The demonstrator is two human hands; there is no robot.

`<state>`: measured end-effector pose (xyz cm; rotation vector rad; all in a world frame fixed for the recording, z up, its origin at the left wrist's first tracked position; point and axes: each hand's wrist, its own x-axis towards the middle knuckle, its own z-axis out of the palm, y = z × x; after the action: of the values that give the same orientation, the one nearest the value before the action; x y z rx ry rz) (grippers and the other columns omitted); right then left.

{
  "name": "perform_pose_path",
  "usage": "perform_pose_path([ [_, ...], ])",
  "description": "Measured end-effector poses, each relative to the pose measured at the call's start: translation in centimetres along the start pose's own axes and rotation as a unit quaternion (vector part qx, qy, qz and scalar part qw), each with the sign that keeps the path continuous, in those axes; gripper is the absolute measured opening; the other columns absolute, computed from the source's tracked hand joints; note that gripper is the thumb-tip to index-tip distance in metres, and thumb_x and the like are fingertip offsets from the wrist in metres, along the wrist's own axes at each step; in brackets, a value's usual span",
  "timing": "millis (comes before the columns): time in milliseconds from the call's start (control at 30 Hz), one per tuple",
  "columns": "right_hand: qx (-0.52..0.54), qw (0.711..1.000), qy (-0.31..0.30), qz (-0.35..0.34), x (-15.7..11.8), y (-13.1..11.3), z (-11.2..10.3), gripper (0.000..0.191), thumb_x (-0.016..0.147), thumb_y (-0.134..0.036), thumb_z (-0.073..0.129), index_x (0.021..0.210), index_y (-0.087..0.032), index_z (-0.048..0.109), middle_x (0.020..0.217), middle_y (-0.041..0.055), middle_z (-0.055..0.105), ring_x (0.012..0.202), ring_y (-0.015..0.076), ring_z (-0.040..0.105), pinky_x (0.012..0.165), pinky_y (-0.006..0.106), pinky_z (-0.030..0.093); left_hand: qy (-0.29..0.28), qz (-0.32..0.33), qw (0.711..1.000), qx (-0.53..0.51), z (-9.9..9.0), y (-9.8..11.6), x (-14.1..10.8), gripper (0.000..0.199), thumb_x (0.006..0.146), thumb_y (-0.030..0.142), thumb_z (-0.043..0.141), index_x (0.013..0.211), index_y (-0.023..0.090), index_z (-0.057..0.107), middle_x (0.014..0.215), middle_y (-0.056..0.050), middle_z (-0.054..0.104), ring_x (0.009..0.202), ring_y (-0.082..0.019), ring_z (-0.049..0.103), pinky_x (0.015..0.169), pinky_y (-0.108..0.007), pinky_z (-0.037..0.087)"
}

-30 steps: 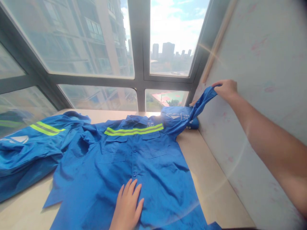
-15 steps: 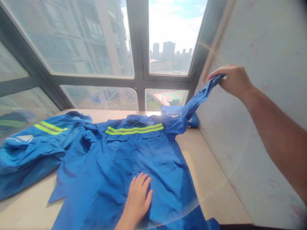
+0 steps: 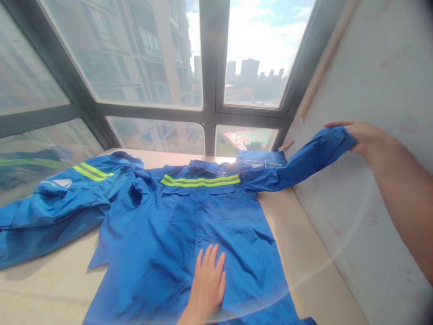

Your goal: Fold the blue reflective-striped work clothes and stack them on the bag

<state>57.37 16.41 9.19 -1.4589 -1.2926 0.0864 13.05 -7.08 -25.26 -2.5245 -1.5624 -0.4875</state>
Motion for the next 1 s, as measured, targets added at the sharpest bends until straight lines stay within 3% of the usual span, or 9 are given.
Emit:
perform_pose_path([
  [167, 0.032, 0.999, -0.034, 0.023, -2.5, 2.1, -1.8, 0.036, 0.082, -0.041, 0.081, 0.095, -0.008, 0.078, 0.113, 0.0246, 0.072, 0.091, 0.0248, 0.072, 0.071, 0.037, 0.053, -0.012, -0.03, 0.999, -0.018, -0.2, 0.5, 0.2, 0.049, 0.091, 0.024, 0.053, 0.139, 0.026, 0.058, 0.151, -0.009, 0.052, 0.14, -0.029, 0.043, 0.119, -0.052, 0.028],
  [367, 0.117, 0.98, -0.089, 0.135, -1.2, 2.7, -3.1, 0.022, 0.071, -0.033, 0.085, 0.085, -0.019, 0.074, 0.1, 0.0162, 0.075, 0.069, 0.022, 0.07, 0.059, 0.038, 0.055, 0.0, -0.042, 0.998, -0.041, -0.3, 0.9, 0.5, 0.046, 0.091, 0.028, 0.057, 0.137, 0.026, 0.06, 0.148, -0.01, 0.054, 0.139, -0.031, 0.045, 0.117, -0.054, 0.033],
  [567, 0.147, 0.981, -0.097, 0.083, -0.3, 4.0, -1.8, 0.015, 0.074, -0.029, 0.075, 0.078, -0.016, 0.068, 0.074, 0.0094, 0.073, 0.056, 0.0184, 0.065, 0.052, 0.033, 0.051, 0.006, -0.04, 0.993, -0.107, -0.5, -0.3, 0.5, 0.047, 0.088, 0.016, 0.054, 0.134, 0.025, 0.061, 0.148, -0.01, 0.055, 0.138, -0.03, 0.049, 0.115, -0.057, 0.04],
  [700, 0.182, 0.976, -0.104, 0.062, -0.5, 3.4, -1.2, 0.01, 0.075, -0.024, 0.072, 0.08, -0.016, 0.067, 0.093, 0.0124, 0.076, 0.066, 0.0191, 0.069, 0.059, 0.035, 0.054, 0.007, -0.064, 0.979, -0.191, -0.6, -1.5, 0.6, 0.032, 0.092, 0.02, 0.053, 0.12, 0.024, 0.068, 0.138, -0.009, 0.063, 0.13, -0.028, 0.057, 0.11, -0.055, 0.048],
  [833, 0.084, 0.99, -0.115, 0.019, -1.6, 1.4, -0.5, 0.014, 0.079, -0.021, 0.07, 0.088, -0.011, 0.074, 0.103, 0.0163, 0.075, 0.068, 0.0168, 0.068, 0.059, 0.031, 0.052, 0.017, -0.073, 0.974, -0.212, -0.9, -1.6, 0.7, 0.029, 0.091, 0.018, 0.053, 0.114, 0.024, 0.07, 0.135, -0.009, 0.065, 0.128, -0.028, 0.059, 0.109, -0.057, 0.049],
  [900, 0.015, 0.995, -0.089, -0.03, -2.1, 0.2, -0.1, 0.016, 0.079, -0.015, 0.067, 0.091, -0.01, 0.077, 0.123, 0.0192, 0.07, 0.084, 0.0189, 0.071, 0.068, 0.031, 0.053, 0.017, -0.073, 0.974, -0.213, -1.0, -1.4, 0.8, 0.029, 0.09, 0.018, 0.054, 0.113, 0.024, 0.07, 0.135, -0.009, 0.065, 0.129, -0.029, 0.059, 0.11, -0.058, 0.048],
  [1000, -0.12, 0.983, -0.055, -0.127, -2.3, -1.1, -0.2, 0.024, 0.079, -0.006, 0.062, 0.091, -0.016, 0.08, 0.145, 0.0133, 0.057, 0.121, 0.0242, 0.063, 0.093, 0.034, 0.051, 0.016, -0.076, 0.973, -0.217, -1.2, -1.2, 0.9, 0.03, 0.089, 0.017, 0.054, 0.113, 0.025, 0.07, 0.135, -0.009, 0.065, 0.129, -0.029, 0.059, 0.11, -0.059, 0.048],
])
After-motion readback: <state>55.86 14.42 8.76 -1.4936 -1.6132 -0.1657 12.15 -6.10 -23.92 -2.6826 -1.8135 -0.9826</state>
